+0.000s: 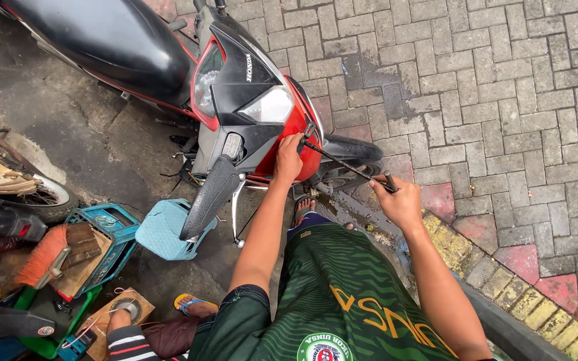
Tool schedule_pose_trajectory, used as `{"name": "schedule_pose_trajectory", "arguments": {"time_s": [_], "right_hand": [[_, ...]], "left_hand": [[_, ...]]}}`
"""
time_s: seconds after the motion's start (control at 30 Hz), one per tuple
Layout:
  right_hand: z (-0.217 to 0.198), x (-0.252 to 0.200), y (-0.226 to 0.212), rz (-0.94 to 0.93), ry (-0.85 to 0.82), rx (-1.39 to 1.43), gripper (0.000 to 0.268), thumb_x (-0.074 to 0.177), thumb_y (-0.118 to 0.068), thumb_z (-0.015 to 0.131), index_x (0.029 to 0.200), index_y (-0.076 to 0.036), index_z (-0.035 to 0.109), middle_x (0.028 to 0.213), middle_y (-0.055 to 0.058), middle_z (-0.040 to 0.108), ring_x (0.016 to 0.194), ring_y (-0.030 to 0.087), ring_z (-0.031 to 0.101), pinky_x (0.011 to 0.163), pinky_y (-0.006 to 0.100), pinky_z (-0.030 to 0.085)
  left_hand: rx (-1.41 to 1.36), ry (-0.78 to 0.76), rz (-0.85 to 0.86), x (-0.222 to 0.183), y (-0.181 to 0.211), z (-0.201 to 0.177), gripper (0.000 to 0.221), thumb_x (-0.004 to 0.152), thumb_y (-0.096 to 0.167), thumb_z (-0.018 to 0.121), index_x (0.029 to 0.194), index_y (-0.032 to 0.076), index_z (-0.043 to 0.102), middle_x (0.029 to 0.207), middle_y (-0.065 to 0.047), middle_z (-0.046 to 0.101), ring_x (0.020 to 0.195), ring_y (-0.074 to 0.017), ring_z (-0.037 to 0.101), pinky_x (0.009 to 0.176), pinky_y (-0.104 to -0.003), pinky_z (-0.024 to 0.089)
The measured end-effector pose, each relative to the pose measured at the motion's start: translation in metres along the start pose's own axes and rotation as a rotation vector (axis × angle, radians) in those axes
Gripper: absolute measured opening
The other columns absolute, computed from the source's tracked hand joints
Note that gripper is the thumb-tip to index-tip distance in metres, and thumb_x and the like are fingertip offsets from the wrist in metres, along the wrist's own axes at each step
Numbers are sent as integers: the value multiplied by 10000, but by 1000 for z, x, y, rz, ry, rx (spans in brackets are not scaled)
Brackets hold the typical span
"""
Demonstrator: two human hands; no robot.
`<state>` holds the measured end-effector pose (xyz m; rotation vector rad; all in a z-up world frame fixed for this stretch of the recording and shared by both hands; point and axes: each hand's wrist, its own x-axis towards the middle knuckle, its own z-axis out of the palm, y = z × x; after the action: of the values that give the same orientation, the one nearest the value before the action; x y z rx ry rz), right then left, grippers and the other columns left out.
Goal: Using a T-handle wrench to remove or install bolts on a motorcycle's front license plate bracket.
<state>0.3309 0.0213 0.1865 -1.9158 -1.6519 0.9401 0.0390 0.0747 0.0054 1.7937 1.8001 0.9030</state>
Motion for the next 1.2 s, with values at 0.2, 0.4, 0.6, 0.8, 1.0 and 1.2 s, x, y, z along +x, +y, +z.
{"name": "schedule_pose_trajectory", "arguments": {"time_s": [0.2,0.4,0.6,0.8,1.0,1.2], "right_hand": [[-1,6,-2,-26,-16,5,122,876,-210,815,990,-183,850,775,138,755,822,391,727,756,398,560],[-5,21,3,-135,-75,-43,153,873,-184,789,1015,-176,846,800,146,755,852,397,724,731,421,558],[-22,36,-32,-64,-168,-110,135,860,-228,780,975,-192,839,769,163,745,818,399,723,733,417,535],[-28,29,-59,52,-281,-124,185,874,-288,747,1003,-193,838,801,155,765,893,433,720,792,470,533],[-28,34,-53,51,-299,-119,217,904,-309,712,1034,-188,836,762,167,745,876,461,715,807,463,536],[-20,19,-26,-145,-179,-169,186,898,-256,752,1037,-165,835,829,171,761,876,437,713,748,489,546]], "left_hand": [[2,-1,10,0,-4,3,562,810,-175,531,1310,56,639,1243,-150,646,1167,-323,611,1050,-401,491],[1,-11,8,1,-8,4,558,816,-169,526,1314,58,639,1245,-150,649,1170,-321,610,1048,-405,493],[-7,-7,12,2,-3,1,548,819,-176,522,1306,47,641,1235,-164,648,1166,-335,609,1047,-412,490],[-14,0,18,2,-3,2,539,821,-170,519,1301,41,641,1231,-175,649,1168,-349,610,1048,-422,490],[-14,-11,11,2,-4,2,533,821,-160,536,1305,38,639,1242,-179,647,1173,-353,608,1051,-420,485],[23,-17,-9,-9,17,-6,561,814,-82,650,1363,4,572,1325,-210,587,1229,-379,567,1080,-467,464]]}}
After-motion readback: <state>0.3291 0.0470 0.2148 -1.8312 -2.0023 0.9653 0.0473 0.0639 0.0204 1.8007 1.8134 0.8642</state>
